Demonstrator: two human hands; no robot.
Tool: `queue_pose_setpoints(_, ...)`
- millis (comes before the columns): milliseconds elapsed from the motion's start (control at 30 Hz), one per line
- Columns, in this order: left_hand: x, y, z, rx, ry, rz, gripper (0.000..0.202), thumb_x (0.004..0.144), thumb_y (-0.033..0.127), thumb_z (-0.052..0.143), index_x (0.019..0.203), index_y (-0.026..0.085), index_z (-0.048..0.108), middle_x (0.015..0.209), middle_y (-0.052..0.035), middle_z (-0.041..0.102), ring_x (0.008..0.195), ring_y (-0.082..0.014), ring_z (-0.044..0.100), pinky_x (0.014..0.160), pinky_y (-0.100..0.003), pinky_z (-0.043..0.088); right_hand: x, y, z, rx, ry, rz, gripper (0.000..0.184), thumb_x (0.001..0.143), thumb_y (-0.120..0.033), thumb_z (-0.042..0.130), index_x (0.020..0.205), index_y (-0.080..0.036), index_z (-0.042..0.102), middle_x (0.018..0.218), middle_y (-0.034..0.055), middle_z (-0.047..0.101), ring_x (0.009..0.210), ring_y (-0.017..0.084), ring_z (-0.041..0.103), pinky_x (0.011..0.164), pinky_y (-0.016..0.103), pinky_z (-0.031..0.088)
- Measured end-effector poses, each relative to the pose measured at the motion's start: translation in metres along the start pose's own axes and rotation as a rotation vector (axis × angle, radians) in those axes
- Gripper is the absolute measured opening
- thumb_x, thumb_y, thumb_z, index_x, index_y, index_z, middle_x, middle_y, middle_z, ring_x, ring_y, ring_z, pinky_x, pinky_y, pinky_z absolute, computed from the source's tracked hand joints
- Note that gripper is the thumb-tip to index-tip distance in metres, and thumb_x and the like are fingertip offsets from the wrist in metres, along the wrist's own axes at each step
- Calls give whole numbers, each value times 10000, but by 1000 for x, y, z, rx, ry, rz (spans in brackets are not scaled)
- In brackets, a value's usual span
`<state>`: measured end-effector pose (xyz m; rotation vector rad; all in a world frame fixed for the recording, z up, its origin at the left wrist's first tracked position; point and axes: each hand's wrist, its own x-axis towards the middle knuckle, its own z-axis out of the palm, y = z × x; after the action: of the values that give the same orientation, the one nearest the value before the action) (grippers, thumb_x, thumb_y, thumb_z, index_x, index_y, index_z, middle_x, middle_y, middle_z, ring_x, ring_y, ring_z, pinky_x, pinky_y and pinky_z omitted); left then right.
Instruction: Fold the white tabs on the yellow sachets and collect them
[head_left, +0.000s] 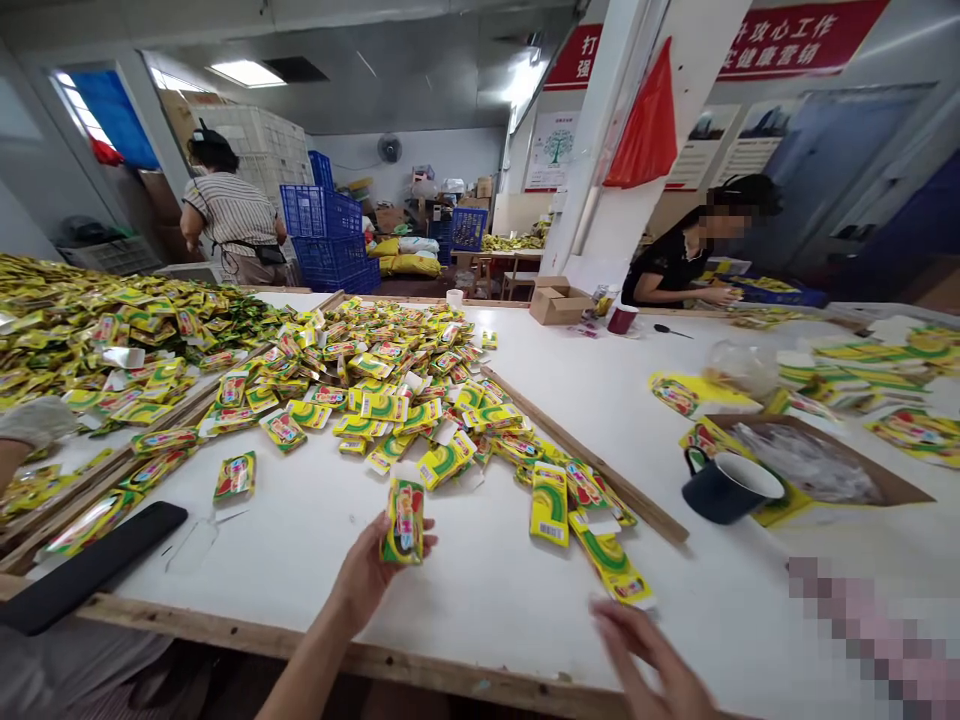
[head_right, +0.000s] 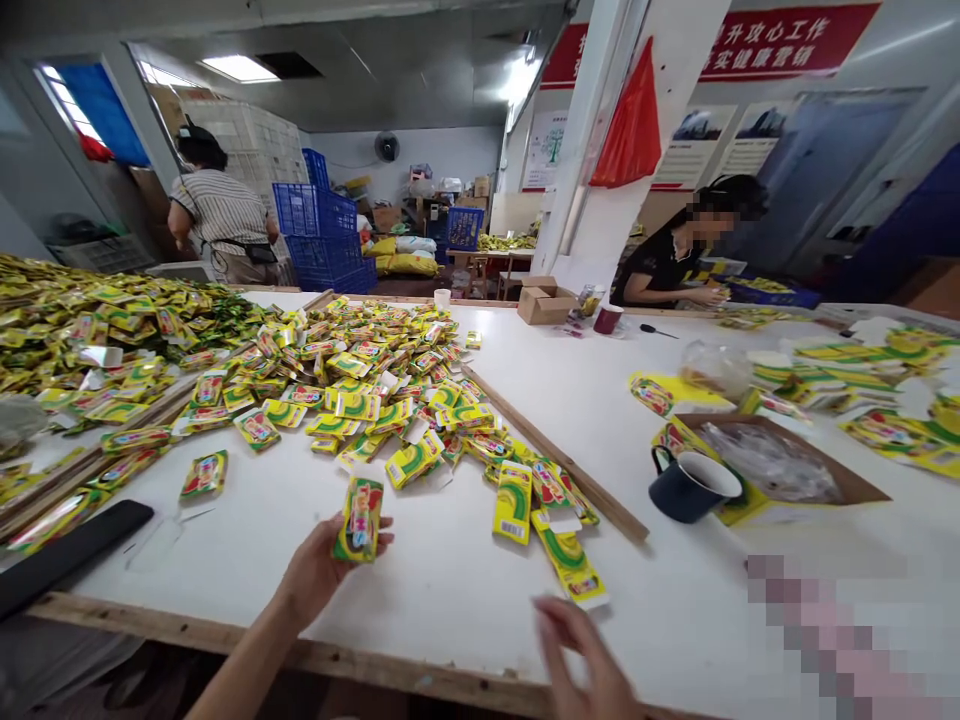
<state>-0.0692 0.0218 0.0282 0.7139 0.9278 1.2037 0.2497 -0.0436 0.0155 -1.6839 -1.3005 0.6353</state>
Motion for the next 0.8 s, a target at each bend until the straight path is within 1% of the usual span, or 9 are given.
queue_pose_setpoints(67, -12, -16, 17, -215, -53, -72, 470, 807, 435, 597, 1126, 90, 599, 1089, -191, 706, 1009, -337, 669, 923, -447, 472, 5, -25, 49, 205, -162, 24, 406, 757, -558, 612, 960, -208, 650, 1024, 99, 695, 947, 274, 655, 815, 343, 536)
queue_pose_setpoints(133, -18, -31, 30, -280, -44, -81, 410, 798, 398, 641, 1090, 110, 634, 1047, -159, 729, 988, -321, 679, 895, -415, 490, 7, -48, 90, 372, -270, 34, 459, 753, -532, 626, 1055, -187, 602, 1033, 123, 690, 942, 271, 660, 807, 354, 541)
queue_pose_setpoints(167, -19, -37, 34, -275, -27, -70, 383, 798, 390, 656, 1075, 126, 645, 1025, -140, 738, 969, -307, 685, 866, -393, 503, 7, -55, 105, 438, -317, 32, 477, 766, -515, 622, 1102, -180, 572, 1024, 127, 692, 928, 265, 666, 794, 355, 545)
queue_pose_setpoints(233, -19, -46, 39, -217, 0, -36, 365, 795, 396, 680, 1061, 147, 652, 996, -116, 746, 920, -278, 694, 804, -352, 521, 5, -63, 121, 512, -378, 23, 469, 794, -474, 611, 1147, -174, 537, 1000, 124, 698, 896, 250, 675, 782, 351, 548)
queue_pose_setpoints(367, -14, -52, 43, -38, -54, 65, 414, 751, 409, 731, 1061, 148, 645, 978, -114, 740, 858, -249, 687, 755, -322, 518, -3, -60, 121, 518, -371, 15, 387, 805, -403, 623, 1111, -172, 573, 1021, 119, 701, 897, 245, 674, 784, 337, 544)
queue_pose_setpoints(467, -9, -55, 44, 88, -68, 142, 401, 721, 424, 748, 987, 141, 650, 908, -98, 739, 816, -237, 674, 742, -312, 507, -7, -57, 118, 475, -346, 4, 328, 804, -359, 619, 1073, -173, 606, 1014, 109, 709, 846, 240, 678, 748, 325, 545)
queue_pose_setpoints(567, -7, -60, 44, 180, -60, 179, 351, 759, 423, 706, 962, 145, 636, 898, -87, 726, 828, -231, 655, 771, -317, 496, -8, -53, 119, 414, -314, -17, 279, 815, -333, 600, 1043, -175, 619, 1012, 99, 711, 809, 226, 672, 728, 310, 539)
queue_pose_setpoints(667, -9, -62, 42, 278, -75, 205, 290, 806, 380, 660, 987, 157, 618, 934, -80, 706, 873, -231, 632, 809, -324, 484, -8, -48, 122, 400, -300, -27, 282, 825, -327, 588, 1060, -173, 606, 1032, 98, 706, 843, 224, 670, 751, 303, 533)
queue_pose_setpoints(800, -14, -54, 44, 375, -107, 221, 233, 805, 323, 661, 966, 168, 594, 929, -75, 698, 844, -226, 622, 780, -310, 482, -8, -44, 122, 400, -272, -29, 345, 806, -318, 611, 1111, -172, 545, 976, 88, 717, 839, 222, 678, 763, 298, 528)
